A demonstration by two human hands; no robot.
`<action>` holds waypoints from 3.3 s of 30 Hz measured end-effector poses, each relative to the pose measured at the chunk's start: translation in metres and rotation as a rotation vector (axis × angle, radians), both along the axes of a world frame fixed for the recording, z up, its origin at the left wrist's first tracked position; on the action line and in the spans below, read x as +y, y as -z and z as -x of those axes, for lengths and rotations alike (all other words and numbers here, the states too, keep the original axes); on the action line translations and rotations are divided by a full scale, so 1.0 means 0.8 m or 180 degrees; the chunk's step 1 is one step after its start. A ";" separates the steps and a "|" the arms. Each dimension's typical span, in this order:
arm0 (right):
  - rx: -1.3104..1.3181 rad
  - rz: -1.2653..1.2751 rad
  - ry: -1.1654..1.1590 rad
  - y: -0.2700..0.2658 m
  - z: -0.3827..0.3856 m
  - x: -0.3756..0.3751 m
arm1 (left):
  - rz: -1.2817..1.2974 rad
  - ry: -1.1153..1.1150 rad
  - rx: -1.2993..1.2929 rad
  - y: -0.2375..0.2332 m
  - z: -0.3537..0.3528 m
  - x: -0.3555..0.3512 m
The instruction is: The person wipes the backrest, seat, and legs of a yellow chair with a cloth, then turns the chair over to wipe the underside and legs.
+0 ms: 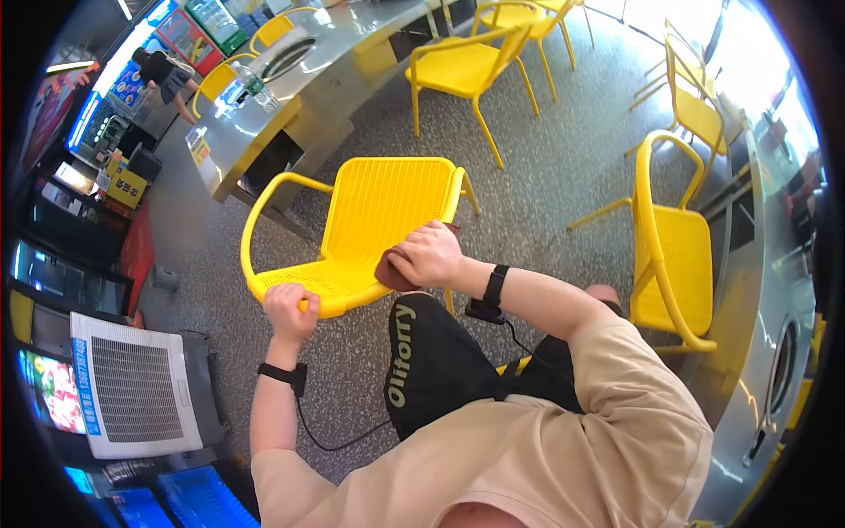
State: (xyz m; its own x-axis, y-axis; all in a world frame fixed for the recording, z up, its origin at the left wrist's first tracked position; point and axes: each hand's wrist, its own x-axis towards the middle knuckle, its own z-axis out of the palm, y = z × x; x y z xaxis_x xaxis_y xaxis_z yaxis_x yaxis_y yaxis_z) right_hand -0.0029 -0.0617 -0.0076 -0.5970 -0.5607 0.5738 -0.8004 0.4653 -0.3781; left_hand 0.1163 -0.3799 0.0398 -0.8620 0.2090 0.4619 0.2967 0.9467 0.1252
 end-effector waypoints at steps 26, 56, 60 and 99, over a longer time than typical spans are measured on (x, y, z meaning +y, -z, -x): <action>0.0750 0.0847 -0.0313 0.090 0.083 0.124 | 0.0778 0.0103 -0.1389 -0.034 0.028 0.166; 0.0591 0.1137 -0.0035 0.105 0.085 0.127 | 0.1160 0.0333 -0.1119 -0.020 0.038 0.160; -0.0536 0.2132 0.0773 0.185 0.141 0.135 | 0.1076 0.0372 -0.1167 -0.026 0.041 0.167; -0.1171 0.2680 0.0910 0.252 0.126 0.127 | 0.1268 0.0470 -0.1044 -0.026 0.076 0.102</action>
